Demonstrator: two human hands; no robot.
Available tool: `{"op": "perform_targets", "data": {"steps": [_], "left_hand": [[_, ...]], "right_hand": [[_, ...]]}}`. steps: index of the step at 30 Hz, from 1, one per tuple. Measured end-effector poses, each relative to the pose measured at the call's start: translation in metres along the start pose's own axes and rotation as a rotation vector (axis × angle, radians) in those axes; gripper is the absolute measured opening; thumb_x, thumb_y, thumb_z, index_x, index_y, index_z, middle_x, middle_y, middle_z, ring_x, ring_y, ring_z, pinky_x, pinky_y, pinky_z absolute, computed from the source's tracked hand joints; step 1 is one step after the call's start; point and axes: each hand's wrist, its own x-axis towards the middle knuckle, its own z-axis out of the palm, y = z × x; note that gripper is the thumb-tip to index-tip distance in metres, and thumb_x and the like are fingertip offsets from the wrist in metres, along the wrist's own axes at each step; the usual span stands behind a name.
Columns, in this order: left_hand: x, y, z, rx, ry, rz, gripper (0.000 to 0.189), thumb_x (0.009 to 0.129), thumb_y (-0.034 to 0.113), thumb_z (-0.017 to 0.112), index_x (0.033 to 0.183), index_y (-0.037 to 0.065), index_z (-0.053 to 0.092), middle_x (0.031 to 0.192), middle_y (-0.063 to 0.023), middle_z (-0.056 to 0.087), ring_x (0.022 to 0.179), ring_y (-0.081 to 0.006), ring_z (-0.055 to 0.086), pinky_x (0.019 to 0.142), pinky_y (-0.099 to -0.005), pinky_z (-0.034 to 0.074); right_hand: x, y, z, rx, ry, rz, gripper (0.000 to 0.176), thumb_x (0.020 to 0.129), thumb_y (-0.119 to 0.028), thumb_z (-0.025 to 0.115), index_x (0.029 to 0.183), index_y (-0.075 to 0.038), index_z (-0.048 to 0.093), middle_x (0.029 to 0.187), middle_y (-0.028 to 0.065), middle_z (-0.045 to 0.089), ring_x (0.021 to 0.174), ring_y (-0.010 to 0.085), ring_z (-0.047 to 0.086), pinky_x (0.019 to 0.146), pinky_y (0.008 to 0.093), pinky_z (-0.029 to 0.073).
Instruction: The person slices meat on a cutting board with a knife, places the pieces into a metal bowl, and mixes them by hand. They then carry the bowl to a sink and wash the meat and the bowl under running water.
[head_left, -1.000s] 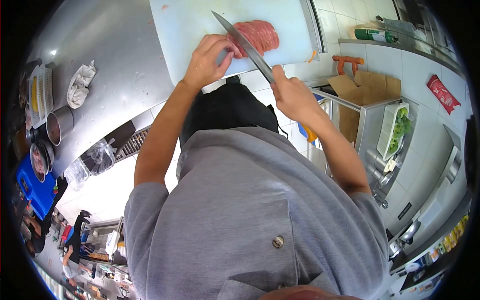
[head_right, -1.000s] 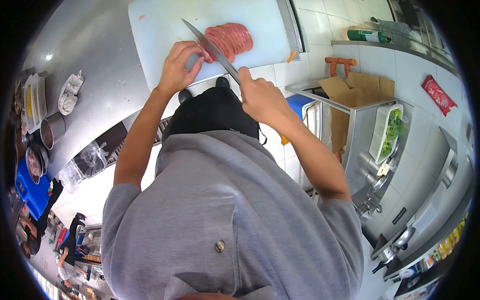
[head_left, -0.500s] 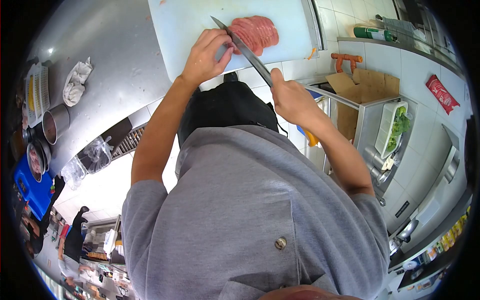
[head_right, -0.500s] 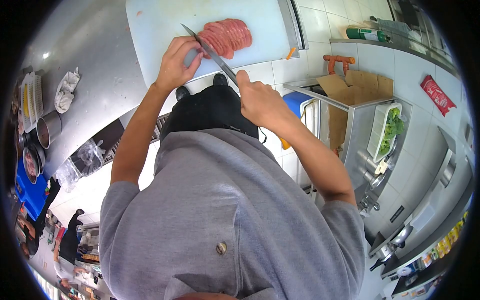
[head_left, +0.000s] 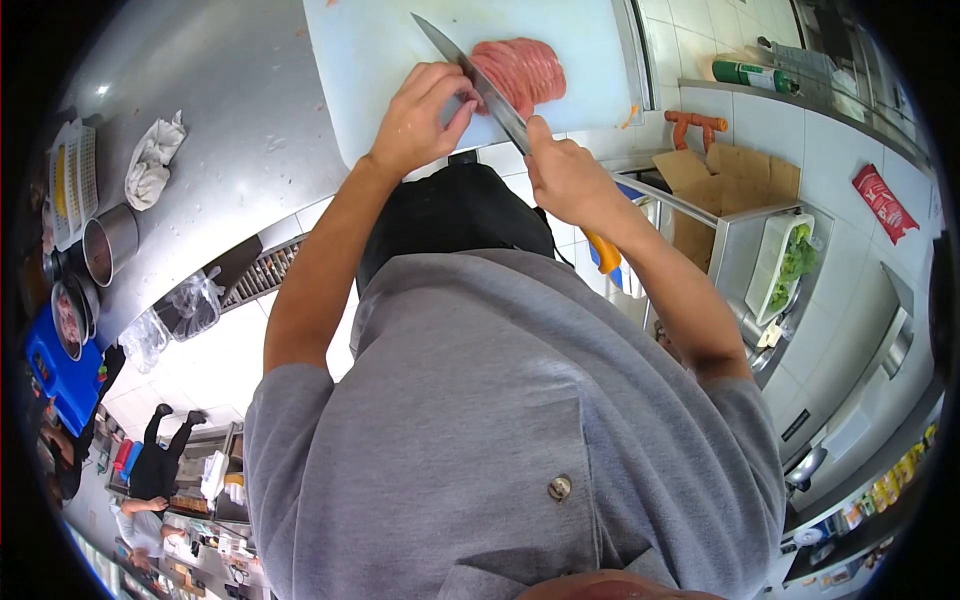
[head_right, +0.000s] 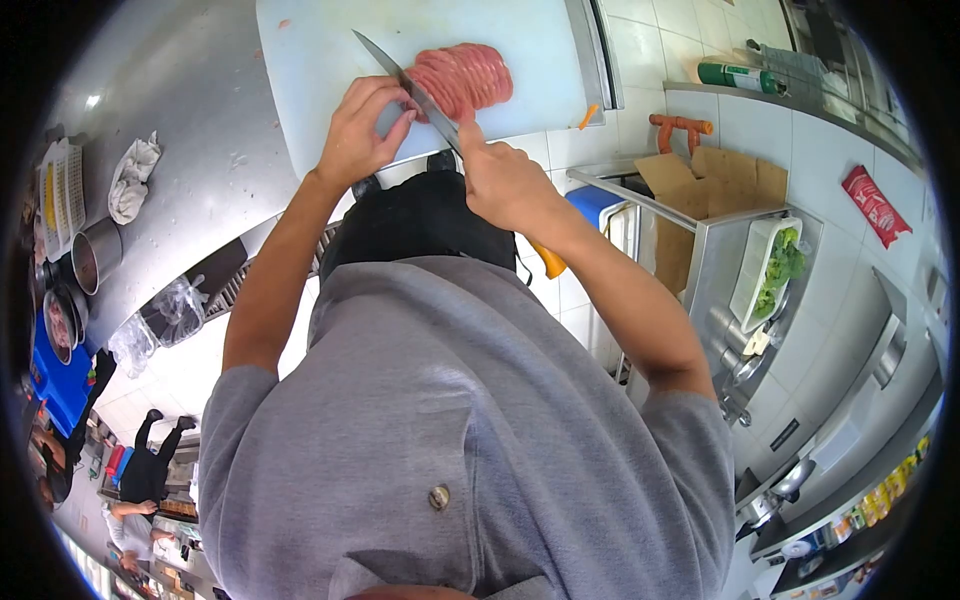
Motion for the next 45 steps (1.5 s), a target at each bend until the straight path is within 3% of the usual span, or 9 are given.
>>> {"op": "perform_targets", "data": {"steps": [3,9,17,29,34,39,42,45], "left_hand": [[-0.001,-0.001,0.0,-0.01,0.006,-0.011,0.027,0.073,-0.001,0.074,0.097,0.001,0.061,0.1,-0.013,0.062,0.092,-0.032,0.059,0.08,-0.0389,0.049],[-0.001,0.0,0.001,-0.015,0.02,-0.033,0.02,0.074,0.003,0.072,0.091,0.004,0.061,0.099,-0.0114,0.061,0.092,-0.0315,0.058,0.08,-0.0382,0.049],[-0.001,-0.003,0.0,-0.019,0.03,0.009,0.028,0.072,-0.002,0.074,0.098,0.0,0.061,0.1,-0.0146,0.061,0.09,-0.0333,0.059,0.078,-0.0389,0.05],[-0.005,0.004,-0.002,0.003,0.012,-0.006,0.028,0.072,-0.002,0.074,0.096,0.002,0.061,0.101,-0.0137,0.061,0.093,-0.0334,0.059,0.079,-0.0402,0.05],[-0.005,0.006,-0.001,0.015,0.028,-0.007,0.027,0.072,-0.002,0.074,0.095,0.002,0.061,0.1,-0.0138,0.061,0.092,-0.0334,0.059,0.08,-0.04,0.049],[-0.004,0.004,0.0,0.013,0.024,-0.009,0.026,0.072,-0.002,0.074,0.095,0.002,0.061,0.099,-0.0137,0.061,0.091,-0.0332,0.058,0.08,-0.0398,0.049],[-0.002,0.006,0.0,0.009,0.028,0.011,0.026,0.073,-0.001,0.074,0.095,0.002,0.061,0.099,-0.0136,0.061,0.091,-0.0332,0.058,0.08,-0.0396,0.049],[-0.007,0.008,0.001,0.003,0.005,-0.025,0.026,0.073,0.0,0.075,0.096,0.002,0.062,0.099,-0.0134,0.061,0.092,-0.0331,0.059,0.08,-0.0397,0.049]], "right_hand": [[0.009,-0.006,-0.004,-0.047,-0.057,0.051,0.03,0.08,-0.001,0.055,0.104,0.001,0.036,0.081,0.0292,0.063,0.081,0.0496,0.063,0.072,0.0573,0.048],[0.021,-0.012,0.0,-0.07,-0.03,0.057,0.026,0.081,-0.001,0.054,0.1,0.001,0.036,0.08,0.0297,0.063,0.081,0.0504,0.062,0.072,0.058,0.047],[0.039,-0.016,0.007,-0.075,0.011,0.033,0.028,0.079,0.0,0.054,0.102,0.001,0.037,0.082,0.031,0.063,0.082,0.0507,0.063,0.07,0.0586,0.048],[0.059,-0.018,0.027,-0.095,0.081,0.013,0.027,0.081,-0.001,0.054,0.104,0.001,0.04,0.085,0.0292,0.065,0.085,0.0469,0.065,0.073,0.0558,0.051],[0.054,-0.019,0.022,-0.091,0.08,0.026,0.026,0.082,-0.003,0.053,0.104,0.001,0.041,0.087,0.0299,0.065,0.086,0.0464,0.066,0.073,0.0554,0.051],[0.007,-0.012,-0.007,-0.163,-0.066,0.065,0.027,0.084,-0.006,0.051,0.109,0.0,0.041,0.089,0.0306,0.065,0.087,0.0468,0.065,0.075,0.057,0.05],[-0.018,-0.002,0.0,-0.17,-0.113,0.167,0.03,0.082,-0.004,0.053,0.11,-0.001,0.041,0.087,0.0303,0.065,0.085,0.0478,0.065,0.075,0.0577,0.05],[-0.006,0.007,0.035,-0.112,-0.041,0.117,0.032,0.08,-0.002,0.055,0.109,-0.001,0.04,0.085,0.0296,0.065,0.083,0.0488,0.065,0.073,0.0588,0.049]]}}
